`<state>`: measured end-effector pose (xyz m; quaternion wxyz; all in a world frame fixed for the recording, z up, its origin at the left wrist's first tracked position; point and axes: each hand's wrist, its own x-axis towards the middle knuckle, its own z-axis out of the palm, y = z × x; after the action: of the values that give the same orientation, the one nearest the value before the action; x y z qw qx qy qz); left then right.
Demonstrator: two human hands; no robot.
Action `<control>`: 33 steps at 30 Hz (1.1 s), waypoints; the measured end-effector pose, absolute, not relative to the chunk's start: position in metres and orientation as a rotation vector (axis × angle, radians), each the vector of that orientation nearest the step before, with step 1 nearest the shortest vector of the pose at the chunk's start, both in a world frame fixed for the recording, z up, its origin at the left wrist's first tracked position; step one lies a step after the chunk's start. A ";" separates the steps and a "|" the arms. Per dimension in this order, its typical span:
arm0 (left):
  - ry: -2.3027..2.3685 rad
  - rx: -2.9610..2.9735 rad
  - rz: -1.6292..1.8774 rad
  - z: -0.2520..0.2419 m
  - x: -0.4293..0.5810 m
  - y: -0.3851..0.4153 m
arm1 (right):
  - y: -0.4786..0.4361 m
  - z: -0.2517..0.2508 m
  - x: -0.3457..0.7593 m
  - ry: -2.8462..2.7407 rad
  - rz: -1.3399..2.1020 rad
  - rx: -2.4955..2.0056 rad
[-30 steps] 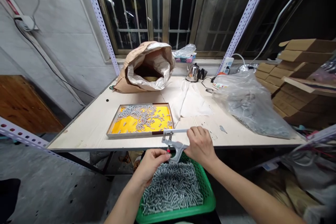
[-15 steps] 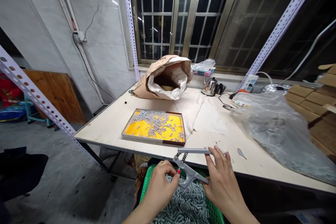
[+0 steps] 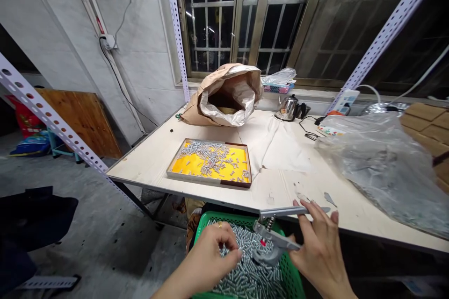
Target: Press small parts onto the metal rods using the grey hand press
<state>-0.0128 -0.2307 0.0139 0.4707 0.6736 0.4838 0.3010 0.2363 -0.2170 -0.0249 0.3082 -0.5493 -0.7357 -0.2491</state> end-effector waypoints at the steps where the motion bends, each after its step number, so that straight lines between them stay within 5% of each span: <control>1: 1.195 1.711 0.681 0.013 -0.019 -0.227 | -0.218 -0.028 0.241 -1.954 -0.650 -1.461; 12: 2.101 1.902 0.541 0.004 -0.086 -0.024 | -0.210 -0.030 0.249 -1.966 -0.644 -1.471; 22: 2.189 1.863 0.694 -0.010 -0.097 -0.031 | -0.188 -0.020 0.240 -2.014 -0.601 -1.538; 27: 2.034 1.858 0.900 0.010 -0.082 -0.049 | -0.173 -0.009 0.228 -2.003 -0.525 -1.597; 33: 1.213 1.299 1.022 0.009 -0.024 -0.113 | -0.162 0.009 0.215 -2.011 -0.449 -1.631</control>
<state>-0.0243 -0.1126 0.0092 0.5190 0.5414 0.5059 0.4262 0.2151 -0.1619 0.0086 0.2541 -0.6003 -0.7401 -0.1652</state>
